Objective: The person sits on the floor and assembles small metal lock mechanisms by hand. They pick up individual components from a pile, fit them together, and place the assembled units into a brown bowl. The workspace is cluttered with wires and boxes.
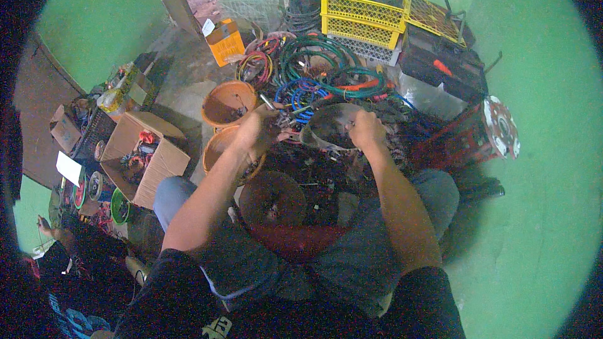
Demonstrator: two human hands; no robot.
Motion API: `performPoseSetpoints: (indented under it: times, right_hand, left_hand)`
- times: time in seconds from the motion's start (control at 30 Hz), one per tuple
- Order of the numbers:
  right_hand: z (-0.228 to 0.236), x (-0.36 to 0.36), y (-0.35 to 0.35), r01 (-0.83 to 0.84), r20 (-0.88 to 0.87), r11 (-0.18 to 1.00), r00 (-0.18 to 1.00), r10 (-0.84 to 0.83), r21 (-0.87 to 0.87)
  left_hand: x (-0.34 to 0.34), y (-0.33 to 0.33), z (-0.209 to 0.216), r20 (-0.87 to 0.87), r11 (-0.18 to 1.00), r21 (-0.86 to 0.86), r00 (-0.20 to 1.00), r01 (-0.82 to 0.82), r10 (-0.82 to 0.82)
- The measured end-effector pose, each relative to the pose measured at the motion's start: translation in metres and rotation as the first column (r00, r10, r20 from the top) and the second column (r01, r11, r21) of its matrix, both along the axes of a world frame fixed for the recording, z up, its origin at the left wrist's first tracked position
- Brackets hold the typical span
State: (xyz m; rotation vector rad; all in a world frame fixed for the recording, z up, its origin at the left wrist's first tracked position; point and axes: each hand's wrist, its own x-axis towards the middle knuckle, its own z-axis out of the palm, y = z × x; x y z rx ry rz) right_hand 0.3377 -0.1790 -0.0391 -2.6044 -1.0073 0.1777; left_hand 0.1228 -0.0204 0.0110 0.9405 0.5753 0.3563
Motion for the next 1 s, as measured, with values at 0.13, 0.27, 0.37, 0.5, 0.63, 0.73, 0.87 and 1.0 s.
performPoseSetpoints:
  times: [0.13, 0.27, 0.37, 0.5, 0.63, 0.73, 0.87, 1.0]
  right_hand:
    - [0.014, -0.013, 0.001, -0.037, 0.001, 0.98, 0.999, 0.038, 0.198]
    - [0.032, -0.028, 0.008, -0.261, 0.114, 0.811, 0.965, 0.238, 0.523]
    - [0.069, -0.065, 0.008, -0.354, 0.053, 0.662, 0.901, 0.43, 0.661]
    - [0.093, -0.085, 0.002, -0.495, 0.148, 0.549, 0.818, 0.556, 0.673]
    - [0.107, -0.096, 0.004, -0.538, 0.182, 0.521, 0.791, 0.584, 0.663]
    - [0.111, -0.097, 0.009, -0.563, 0.226, 0.513, 0.785, 0.577, 0.648]
    - [0.113, -0.103, 0.017, -0.569, 0.236, 0.499, 0.78, 0.58, 0.654]
    - [0.115, -0.107, 0.028, -0.622, 0.294, 0.446, 0.739, 0.606, 0.643]
  left_hand:
    - [-0.005, -0.003, 0.0, 0.025, 1.0, 0.019, 1.0, -0.002, 0.001]
    - [-0.004, -0.006, 0.009, 0.072, 0.999, 0.039, 0.997, 0.003, -0.006]
    - [-0.011, -0.011, 0.021, 0.102, 0.999, 0.006, 0.994, -0.05, 0.049]
    - [-0.013, -0.015, 0.028, 0.168, 0.998, 0.019, 0.984, -0.065, 0.061]
    - [-0.015, -0.014, 0.025, 0.233, 0.991, 0.05, 0.966, -0.126, 0.111]
    - [-0.016, -0.013, 0.028, 0.23, 0.98, 0.099, 0.962, -0.174, 0.147]
    - [-0.022, -0.016, 0.037, 0.231, 0.966, 0.159, 0.959, -0.205, 0.166]
    - [-0.032, -0.018, 0.048, 0.265, 0.929, 0.273, 0.948, -0.25, 0.177]
